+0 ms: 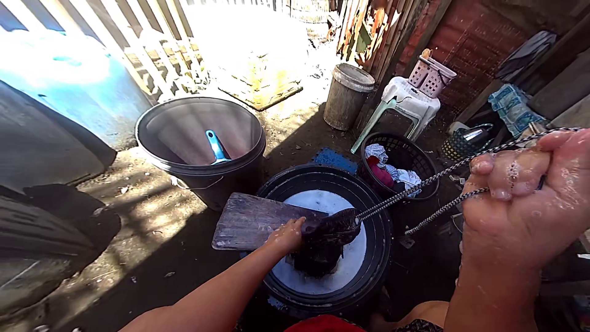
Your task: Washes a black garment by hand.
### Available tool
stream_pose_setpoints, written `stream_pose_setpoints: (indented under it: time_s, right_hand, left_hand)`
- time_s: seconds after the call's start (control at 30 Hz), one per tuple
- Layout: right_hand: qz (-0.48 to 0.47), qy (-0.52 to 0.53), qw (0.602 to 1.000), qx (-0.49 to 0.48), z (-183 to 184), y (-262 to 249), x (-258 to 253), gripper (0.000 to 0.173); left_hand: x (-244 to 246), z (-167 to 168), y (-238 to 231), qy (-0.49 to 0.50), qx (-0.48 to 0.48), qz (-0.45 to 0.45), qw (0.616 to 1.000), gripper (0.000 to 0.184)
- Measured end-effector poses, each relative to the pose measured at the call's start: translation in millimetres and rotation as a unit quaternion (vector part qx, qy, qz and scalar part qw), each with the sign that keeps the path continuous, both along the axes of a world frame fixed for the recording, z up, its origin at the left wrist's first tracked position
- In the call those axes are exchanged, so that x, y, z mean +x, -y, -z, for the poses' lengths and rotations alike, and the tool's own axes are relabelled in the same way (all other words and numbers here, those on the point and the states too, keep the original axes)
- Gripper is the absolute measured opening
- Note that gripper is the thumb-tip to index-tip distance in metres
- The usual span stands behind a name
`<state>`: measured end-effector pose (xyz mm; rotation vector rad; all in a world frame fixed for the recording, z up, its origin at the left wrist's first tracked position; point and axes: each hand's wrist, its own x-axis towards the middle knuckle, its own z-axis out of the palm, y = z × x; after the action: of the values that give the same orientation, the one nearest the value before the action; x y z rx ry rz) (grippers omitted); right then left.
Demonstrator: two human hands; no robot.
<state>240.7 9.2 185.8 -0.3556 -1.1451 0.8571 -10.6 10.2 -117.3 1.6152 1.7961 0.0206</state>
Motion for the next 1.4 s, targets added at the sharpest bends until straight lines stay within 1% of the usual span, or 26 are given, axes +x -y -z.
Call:
stream_pose_setpoints:
  time_s: [0.03, 0.07, 0.1, 0.17, 0.23, 0.27, 0.33, 0.37, 0.4, 0.43, 0.47, 0.53, 0.57, 0.63, 0.67, 0.73, 0.8, 0.83, 0.9, 1.03, 1.1, 1.17, 1.23, 1.3, 1.33, 1.4]
  right_hand:
    - [0.003, 0.003, 1.0, -0.009, 2.3, -2.0, -2.7, 0.039]
    - [0.008, 0.009, 1.0, -0.018, 5.5, -4.1, -5.7, 0.038]
    - [0.016, 0.019, 0.999, -0.028, 9.8, -6.6, -7.4, 0.038]
    - [0.035, 0.053, 0.997, -0.038, 20.0, -14.1, -5.7, 0.035]
    - [0.049, 0.073, 0.995, -0.037, 30.4, -27.8, -1.1, 0.031]
    - [0.055, 0.087, 0.994, -0.042, 36.7, -34.7, 0.4, 0.028]
    - [0.063, 0.109, 0.989, -0.072, 54.0, -44.8, 2.6, 0.025]
    - [0.065, 0.107, 0.988, -0.09, 63.6, -47.6, 3.1, 0.024]
    - [0.068, 0.098, 0.987, -0.105, 71.9, -49.4, 3.1, 0.024]
    - [0.068, 0.088, 0.987, -0.119, 77.3, -50.0, 2.6, 0.025]
    - [0.065, 0.081, 0.986, -0.131, 79.9, -50.0, 0.5, 0.025]
    - [0.049, 0.082, 0.985, -0.147, 80.9, -48.1, -9.1, 0.025]
    - [0.032, 0.095, 0.983, -0.151, 80.7, -46.4, -15.4, 0.025]
    - [-0.015, 0.143, 0.977, -0.157, 79.7, -41.6, -28.3, 0.023]
    - [-0.037, 0.166, 0.972, -0.163, 79.2, -38.3, -35.5, 0.023]
    - [-0.082, 0.196, 0.962, -0.172, 78.4, -31.6, -47.5, 0.023]
    - [-0.109, 0.194, 0.96, -0.172, 77.6, -26.6, -52.3, 0.024]
    - [-0.111, 0.183, 0.962, -0.172, 76.9, -25.3, -51.4, 0.025]
    - [-0.107, 0.15, 0.968, -0.17, 76.4, -25.9, -43.8, 0.026]
    - [-0.102, 0.155, 0.967, -0.177, 78.9, -21.0, -22.3, 0.027]
    - [-0.09, 0.151, 0.969, -0.176, 81.8, -18.7, -17.4, 0.027]
    - [-0.066, 0.121, 0.973, -0.184, 87.1, -22.9, -9.3, 0.028]
    - [-0.026, 0.054, 0.971, -0.229, 97.8, -35.1, 5.3, 0.03]
    - [0.017, -0.023, 0.951, -0.308, 117.9, -53.8, 21.2, 0.03]
    - [0.034, -0.05, 0.935, -0.35, 132.8, -64.5, 28.8, 0.029]
    - [0.064, -0.078, 0.898, -0.428, 170.7, -85.2, 38.7, 0.026]
  left_hand:
    - [2.6, 9.9, 6.8, -0.006, -0.044, 0.012, 0.999, 0.085]
    - [4.3, 14.6, 11.6, -0.004, -0.076, 0.013, 0.997, 0.081]
    - [4.4, 14.7, 13.2, 0.005, -0.092, 0.005, 0.996, 0.07]
    - [-2.1, 4.2, 7.7, 0.033, -0.085, -0.031, 0.995, 0.039]
    - [-15.8, -11.8, -0.4, 0.137, -0.071, -0.101, 0.983, 0.024]
    - [-20.9, -23.5, -1.2, 0.218, -0.061, -0.143, 0.964, 0.025]
    - [-26.5, -42.9, 2.0, 0.37, -0.035, -0.213, 0.904, 0.032]
    - [-30.0, -46.1, 3.1, 0.413, -0.028, -0.243, 0.878, 0.037]
    - [-35.7, -42.5, 2.0, 0.414, -0.022, -0.274, 0.868, 0.044]
    - [-43.5, -34.3, -0.9, 0.374, -0.013, -0.296, 0.879, 0.05]
    - [-51.9, -23.6, -4.3, 0.305, -0.002, -0.304, 0.903, 0.048]
    - [-63.4, -4.9, -8.0, 0.162, 0.03, -0.258, 0.952, 0.051]
    - [-61.2, -5.2, -9.1, 0.131, 0.049, -0.221, 0.965, 0.057]
    - [-38.0, -29.9, -8.8, 0.171, 0.08, -0.14, 0.972, 0.067]
    - [-21.2, -48.9, -6.9, 0.223, 0.092, -0.103, 0.965, 0.068]
    - [10.4, -79.3, -2.6, 0.342, 0.115, -0.044, 0.932, 0.063]
    - [33.0, -91.9, -0.9, 0.427, 0.116, -0.019, 0.897, 0.051]
    - [39.3, -90.8, -1.2, 0.44, 0.111, -0.011, 0.891, 0.043]
    - [43.5, -79.0, -2.7, 0.405, 0.095, 0.016, 0.909, 0.031]
    - [52.4, -55.9, 0.0, 0.35, 0.078, 0.075, 0.93, 0.027]
    - [54.2, -51.7, -0.1, 0.302, 0.121, 0.109, 0.939, 0.022]
    - [48.0, -50.3, -2.4, 0.269, 0.174, 0.11, 0.941, 0.021]
    - [37.3, -50.7, -5.4, 0.27, 0.207, 0.085, 0.936, 0.02]
    - [29.5, -51.3, -3.1, 0.263, 0.25, 0.076, 0.929, 0.018]
    - [27.8, -49.1, 0.6, 0.249, 0.287, 0.091, 0.92, 0.017]
    - [28.7, -41.4, 10.9, 0.201, 0.388, 0.163, 0.885, 0.016]
